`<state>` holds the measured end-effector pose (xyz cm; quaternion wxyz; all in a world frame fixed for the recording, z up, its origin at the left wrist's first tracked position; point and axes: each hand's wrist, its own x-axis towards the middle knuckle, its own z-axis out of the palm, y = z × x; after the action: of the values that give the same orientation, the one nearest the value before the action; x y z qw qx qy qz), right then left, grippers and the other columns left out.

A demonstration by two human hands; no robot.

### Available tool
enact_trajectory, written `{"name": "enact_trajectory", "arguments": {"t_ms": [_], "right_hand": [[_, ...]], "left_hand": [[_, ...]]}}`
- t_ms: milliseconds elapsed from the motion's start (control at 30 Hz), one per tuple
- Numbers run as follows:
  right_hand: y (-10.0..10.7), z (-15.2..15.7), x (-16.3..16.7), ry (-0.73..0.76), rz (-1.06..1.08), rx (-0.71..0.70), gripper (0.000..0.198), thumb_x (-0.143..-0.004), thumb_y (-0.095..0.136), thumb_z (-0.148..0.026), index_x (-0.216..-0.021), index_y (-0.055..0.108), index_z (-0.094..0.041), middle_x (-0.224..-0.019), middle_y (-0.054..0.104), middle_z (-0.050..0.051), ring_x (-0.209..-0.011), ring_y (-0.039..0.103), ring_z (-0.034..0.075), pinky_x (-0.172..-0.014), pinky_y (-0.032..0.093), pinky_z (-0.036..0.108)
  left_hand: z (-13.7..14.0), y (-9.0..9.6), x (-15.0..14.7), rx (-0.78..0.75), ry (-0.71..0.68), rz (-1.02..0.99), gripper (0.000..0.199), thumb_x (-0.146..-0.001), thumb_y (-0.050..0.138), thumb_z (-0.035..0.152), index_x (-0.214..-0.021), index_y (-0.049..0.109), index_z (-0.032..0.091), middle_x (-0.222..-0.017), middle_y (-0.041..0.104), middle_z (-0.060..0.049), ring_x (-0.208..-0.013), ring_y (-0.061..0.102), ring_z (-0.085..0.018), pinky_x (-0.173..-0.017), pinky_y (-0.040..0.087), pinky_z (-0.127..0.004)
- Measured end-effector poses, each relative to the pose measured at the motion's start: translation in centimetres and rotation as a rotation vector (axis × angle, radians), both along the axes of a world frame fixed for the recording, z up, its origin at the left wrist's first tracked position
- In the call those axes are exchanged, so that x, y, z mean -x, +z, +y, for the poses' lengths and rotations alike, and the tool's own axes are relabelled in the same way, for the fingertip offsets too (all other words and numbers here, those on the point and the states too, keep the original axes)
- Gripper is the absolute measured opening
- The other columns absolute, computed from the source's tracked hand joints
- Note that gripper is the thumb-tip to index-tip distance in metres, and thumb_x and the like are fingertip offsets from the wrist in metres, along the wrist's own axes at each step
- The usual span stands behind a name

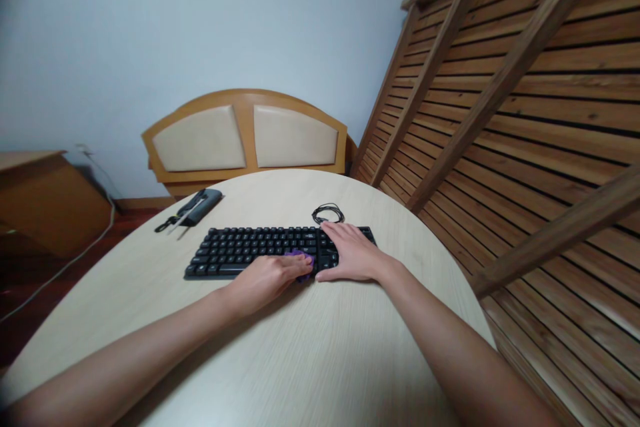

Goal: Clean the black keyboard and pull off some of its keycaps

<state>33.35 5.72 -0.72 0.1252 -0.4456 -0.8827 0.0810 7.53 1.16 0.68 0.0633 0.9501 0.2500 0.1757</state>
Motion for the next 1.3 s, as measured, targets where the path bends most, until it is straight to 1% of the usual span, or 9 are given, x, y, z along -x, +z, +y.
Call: {"name": "enact_trajectory", "arguments": {"t_ms": [200, 333, 400, 533, 600, 700, 833, 1000, 1300], "right_hand": [[0.3, -0.1, 0.1, -0.010, -0.021, 0.015, 0.126, -0.062, 0.067, -0.086, -0.159, 0.029, -0.016, -0.162, 0.032, 0.017, -0.145, 0.032, 0.040, -0.119, 0.026, 0.057], [0.3, -0.1, 0.1, -0.011, -0.027, 0.014, 0.125, -0.063, 0.067, -0.086, -0.159, 0.029, -0.015, -0.162, 0.032, 0.017, -0.145, 0.032, 0.040, -0.119, 0.026, 0.056], [0.3, -0.1, 0.2, -0.007, -0.014, 0.011, 0.124, -0.063, 0.068, -0.084, -0.159, 0.029, -0.017, -0.162, 0.032, 0.017, -0.144, 0.033, 0.040, -0.118, 0.027, 0.057], [0.2, -0.1, 0.0, -0.009, -0.003, 0.019, 0.123, -0.063, 0.069, -0.083, -0.159, 0.028, -0.019, -0.162, 0.033, 0.017, -0.144, 0.032, 0.041, -0.118, 0.026, 0.058], [0.1, 0.0, -0.1, -0.005, 0.001, 0.020, 0.123, -0.064, 0.069, -0.083, -0.160, 0.027, -0.019, -0.162, 0.033, 0.017, -0.144, 0.032, 0.041, -0.118, 0.026, 0.059], [0.0, 0.1, -0.2, 0.010, 0.013, 0.015, 0.121, -0.065, 0.069, -0.082, -0.160, 0.027, -0.021, -0.162, 0.033, 0.015, -0.144, 0.032, 0.041, -0.117, 0.026, 0.060], [0.1, 0.1, -0.1, 0.008, 0.003, 0.017, 0.121, -0.064, 0.069, -0.083, -0.160, 0.028, -0.020, -0.162, 0.033, 0.016, -0.144, 0.032, 0.041, -0.118, 0.026, 0.058], [0.2, 0.0, 0.1, -0.002, -0.004, 0.016, 0.122, -0.063, 0.069, -0.083, -0.159, 0.029, -0.020, -0.162, 0.034, 0.016, -0.144, 0.033, 0.041, -0.117, 0.027, 0.058], [0.1, 0.1, -0.1, 0.005, -0.001, 0.016, 0.122, -0.063, 0.069, -0.083, -0.160, 0.028, -0.020, -0.162, 0.033, 0.016, -0.144, 0.033, 0.040, -0.118, 0.026, 0.058]], "left_hand": [[-0.5, 0.8, 1.3, 0.028, -0.103, 0.025, 0.034, -0.098, 0.054, 0.008, -0.130, 0.065, 0.016, -0.135, 0.065, -0.011, -0.124, 0.063, -0.025, -0.107, 0.052, -0.040], [0.4, 1.5, 2.3, 0.025, -0.137, -0.011, 0.040, -0.096, 0.052, 0.005, -0.132, 0.064, 0.018, -0.132, 0.067, -0.008, -0.121, 0.065, -0.021, -0.105, 0.054, -0.035], [1.4, 1.9, 2.6, -0.026, -0.014, -0.079, 0.043, -0.095, 0.049, 0.002, -0.132, 0.064, 0.018, -0.132, 0.068, -0.007, -0.120, 0.066, -0.020, -0.104, 0.055, -0.035], [3.6, 1.8, 2.7, -0.084, 0.384, -0.089, 0.042, -0.095, 0.047, 0.003, -0.128, 0.066, 0.022, -0.131, 0.068, -0.006, -0.120, 0.066, -0.024, -0.101, 0.056, -0.042], [4.1, 1.2, 2.6, -0.069, 0.454, -0.035, 0.040, -0.095, 0.049, 0.004, -0.125, 0.068, 0.023, -0.126, 0.071, -0.006, -0.113, 0.070, -0.026, -0.097, 0.058, -0.044], [3.9, 0.2, 2.7, -0.052, 0.405, 0.001, 0.040, -0.094, 0.051, 0.003, -0.124, 0.069, 0.022, -0.127, 0.070, -0.006, -0.115, 0.069, -0.026, -0.099, 0.057, -0.043], [2.2, -0.7, 3.1, -0.059, 0.295, 0.012, 0.041, -0.094, 0.048, 0.001, -0.128, 0.066, 0.016, -0.133, 0.066, -0.011, -0.123, 0.064, -0.025, -0.102, 0.056, -0.043], [0.3, -1.2, 3.8, -0.090, 0.165, 0.013, 0.045, -0.092, 0.047, 0.000, -0.131, 0.063, 0.015, -0.136, 0.064, -0.012, -0.126, 0.061, -0.025, -0.104, 0.055, -0.043], [-1.6, -0.4, 4.0, -0.084, 0.082, -0.007, 0.046, -0.089, 0.046, 0.000, -0.130, 0.064, 0.012, -0.129, 0.068, -0.015, -0.121, 0.065, -0.026, -0.101, 0.058, -0.043]]}}
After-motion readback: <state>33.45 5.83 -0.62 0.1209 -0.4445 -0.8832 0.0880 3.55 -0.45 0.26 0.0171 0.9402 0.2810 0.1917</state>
